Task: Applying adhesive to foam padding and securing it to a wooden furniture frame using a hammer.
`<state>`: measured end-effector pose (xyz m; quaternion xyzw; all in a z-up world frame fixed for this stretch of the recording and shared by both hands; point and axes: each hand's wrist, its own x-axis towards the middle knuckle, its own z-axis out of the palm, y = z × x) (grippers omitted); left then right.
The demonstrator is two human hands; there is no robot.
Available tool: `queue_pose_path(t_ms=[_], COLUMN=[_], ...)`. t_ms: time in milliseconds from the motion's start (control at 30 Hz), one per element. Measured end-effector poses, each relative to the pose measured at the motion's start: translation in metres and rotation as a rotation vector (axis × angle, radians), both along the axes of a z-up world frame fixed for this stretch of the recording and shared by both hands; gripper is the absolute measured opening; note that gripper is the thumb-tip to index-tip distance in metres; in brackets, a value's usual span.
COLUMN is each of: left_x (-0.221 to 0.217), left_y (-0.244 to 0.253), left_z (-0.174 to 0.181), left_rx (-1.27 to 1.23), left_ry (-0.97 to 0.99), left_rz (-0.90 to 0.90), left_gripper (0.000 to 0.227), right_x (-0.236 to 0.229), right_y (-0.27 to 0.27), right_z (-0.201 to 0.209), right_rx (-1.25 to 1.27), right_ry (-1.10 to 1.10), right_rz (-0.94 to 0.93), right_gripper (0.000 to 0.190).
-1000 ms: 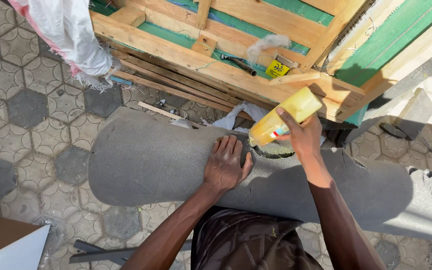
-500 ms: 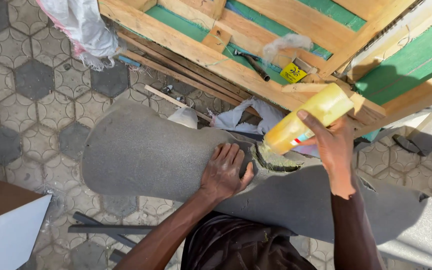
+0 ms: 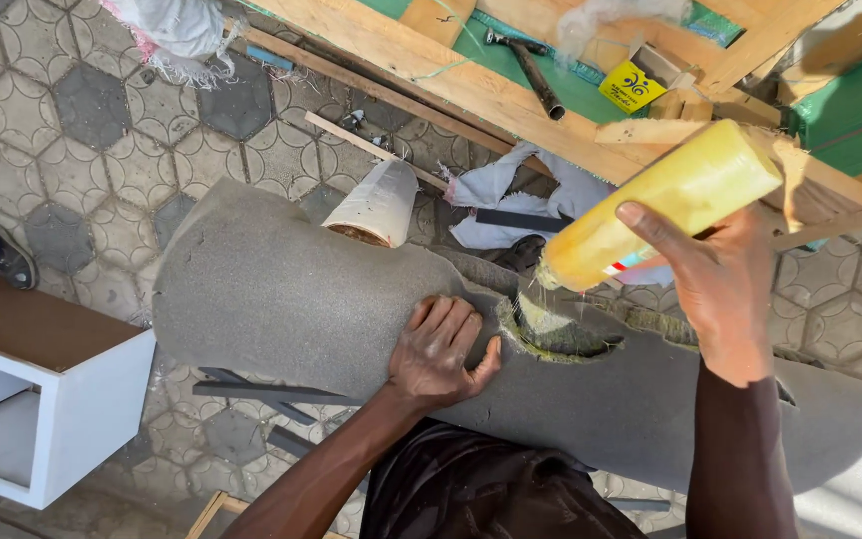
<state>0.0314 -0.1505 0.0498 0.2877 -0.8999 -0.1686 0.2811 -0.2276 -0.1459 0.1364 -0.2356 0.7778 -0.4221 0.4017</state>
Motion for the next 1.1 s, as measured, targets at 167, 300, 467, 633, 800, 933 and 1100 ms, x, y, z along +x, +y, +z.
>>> queue_pose_path(t_ms=[167, 300, 467, 633, 800, 933, 1100], left_x=[0.009, 0.016, 0.018, 0.017, 0.017, 0.018, 0.019], left_y=[0.01, 0.014, 0.015, 0.019, 0.025, 0.025, 0.024], left_z=[-0.008, -0.008, -0.006, -0.014, -0.022, -0.021, -0.017], left_rx=[0.045, 0.114, 0.151, 0.163, 0.06, 0.067, 0.076], left_ry=[-0.067, -0.063, -0.043, -0.045, 0.06, 0.111, 0.08], left_rz=[-0.007, -0.018, -0.059, -0.069, 0.041, 0.054, 0.016], left_gripper=[0.025, 0.032, 0.033, 0.024, 0.029, 0.032, 0.036], right_x=[0.01, 0.013, 0.006, 0.012, 0.026, 0.016, 0.061], right_y=[-0.014, -0.021, -0.04, -0.057, -0.05, -0.052, -0.052], right_z=[-0.027, -0.045, -0.05, -0.089, -0.092, -0.104, -0.106], right_rx=[0.04, 0.029, 0.051, 0.028, 0.108, 0.109, 0.021], right_ry=[-0.065, -0.185, -0.256, -0.292, -0.393, -0.285, -0.393], right_rz=[0.033, 0.05, 0.076, 0.218, 0.44, 0.49, 0.232], right_gripper=[0.033, 0.037, 0.053, 0.051, 0.053, 0.048, 0.044])
